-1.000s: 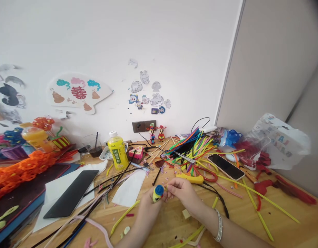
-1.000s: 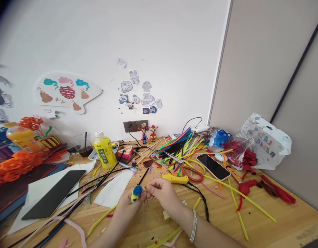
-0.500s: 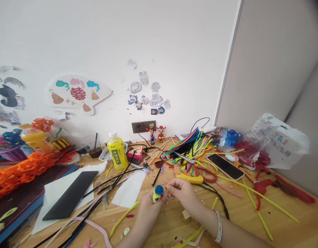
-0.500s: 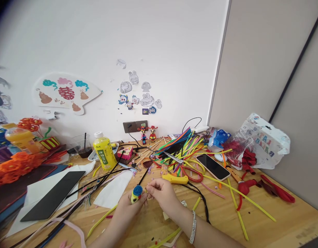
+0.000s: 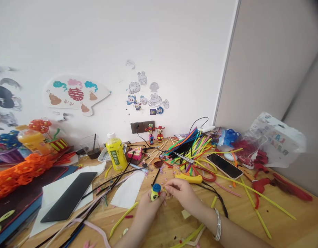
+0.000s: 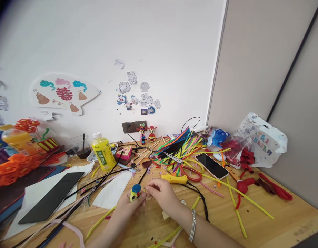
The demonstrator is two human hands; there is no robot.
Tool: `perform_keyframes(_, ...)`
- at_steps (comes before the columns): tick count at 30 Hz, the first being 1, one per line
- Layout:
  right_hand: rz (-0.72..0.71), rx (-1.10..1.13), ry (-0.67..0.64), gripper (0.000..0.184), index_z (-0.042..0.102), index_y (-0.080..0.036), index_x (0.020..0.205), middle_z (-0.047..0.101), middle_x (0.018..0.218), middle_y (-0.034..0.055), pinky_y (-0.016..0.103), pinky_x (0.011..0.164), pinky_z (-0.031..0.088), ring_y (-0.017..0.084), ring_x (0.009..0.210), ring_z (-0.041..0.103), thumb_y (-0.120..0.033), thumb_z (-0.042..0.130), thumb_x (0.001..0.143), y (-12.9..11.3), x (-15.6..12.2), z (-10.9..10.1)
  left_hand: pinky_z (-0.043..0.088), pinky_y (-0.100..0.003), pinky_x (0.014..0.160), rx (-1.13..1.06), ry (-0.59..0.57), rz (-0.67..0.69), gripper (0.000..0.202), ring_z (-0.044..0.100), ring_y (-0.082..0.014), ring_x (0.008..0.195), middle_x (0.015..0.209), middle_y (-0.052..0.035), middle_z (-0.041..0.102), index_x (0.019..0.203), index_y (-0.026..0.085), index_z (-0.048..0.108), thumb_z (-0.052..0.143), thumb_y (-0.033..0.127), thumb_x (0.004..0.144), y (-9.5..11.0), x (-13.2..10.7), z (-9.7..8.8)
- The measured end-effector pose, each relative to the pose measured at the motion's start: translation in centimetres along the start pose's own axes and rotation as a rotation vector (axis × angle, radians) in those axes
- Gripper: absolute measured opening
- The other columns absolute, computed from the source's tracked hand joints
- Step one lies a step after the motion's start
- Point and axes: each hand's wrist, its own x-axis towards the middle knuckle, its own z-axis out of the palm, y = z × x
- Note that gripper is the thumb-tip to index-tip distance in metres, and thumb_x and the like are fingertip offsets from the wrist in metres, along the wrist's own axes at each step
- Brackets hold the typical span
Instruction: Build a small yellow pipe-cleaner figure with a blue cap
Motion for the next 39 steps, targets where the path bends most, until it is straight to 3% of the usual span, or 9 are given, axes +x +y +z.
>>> perform_keyframes(4,-0.005,-0.024,0.002,0.025,0.062,-0.017,0.067,0.055,0.06,-0.001,0.024,0.056,0.04,0.013,0.059,0.05,-0.039,0.056,0.077,0.3,0.2,0.0,0.024,-0.02,0.037,-0.028,-0.025,-0.018,0.042,0.03,-0.0073,0.034,0.04,0.0061,0.045,0.055,0.018,0.051,0.056,0.059,0.062,-0.5,0.2,0.1)
perform_keyframes(8,-0.044,-0.11,0.053,0.021,0.059,-0.018,0.06,0.052,0.059,-0.0012,0.027,0.059,0.037,0.014,0.059,0.047,-0.032,0.058,0.077,0.1,0.0,0.1,0.025,-0.021,0.039,-0.009,0.008,-0.004,0.038,0.033,-0.0086,0.036,0.041,0.0058,0.046,0.055,0.018,0.051,0.056,0.054,0.065,-0.5,-0.1,0.2)
perform_keyframes(15,-0.108,-0.135,0.057,0.013,0.062,-0.022,0.066,0.057,0.074,0.0036,0.034,0.079,0.033,0.02,0.078,0.048,-0.03,0.059,0.076,-0.4,-0.7,0.1,0.032,-0.023,0.048,0.042,0.059,0.053,0.029,0.042,-0.0123,0.045,0.043,0.0054,0.046,0.047,0.019,0.05,0.057,0.04,0.066,0.5,-0.5,0.1)
perform_keyframes(23,0.109,0.155,-0.072,0.037,0.056,-0.017,0.061,0.05,0.053,-0.0024,0.025,0.052,0.037,0.011,0.049,0.046,-0.052,0.059,0.071,-0.2,0.2,0.2,0.038,-0.024,0.055,0.056,0.073,0.122,0.018,0.049,-0.015,0.054,0.054,0.0024,0.054,0.054,0.018,0.052,0.053,0.031,0.067,0.4,-0.5,0.1)
perform_keyframes(29,0.239,0.327,-0.106,0.04,0.06,-0.013,0.065,0.054,0.054,-0.002,0.022,0.051,0.036,0.008,0.048,0.046,-0.053,0.066,0.065,-0.1,-0.1,0.3,0.038,-0.023,0.054,0.061,0.095,0.166,0.014,0.048,-0.0147,0.056,0.055,0.0024,0.052,0.055,0.019,0.05,0.05,0.025,0.067,-0.2,-0.4,0.3)
perform_keyframes(39,0.274,0.381,-0.098,0.039,0.064,-0.013,0.061,0.06,0.057,0.0,0.024,0.056,0.038,0.01,0.052,0.051,-0.051,0.073,0.057,-0.8,-0.1,0.3,0.038,-0.023,0.057,0.099,0.105,0.2,0.013,0.05,-0.0159,0.058,0.055,0.0016,0.054,0.053,0.019,0.049,0.047,0.021,0.066,-0.1,-0.7,0.1)
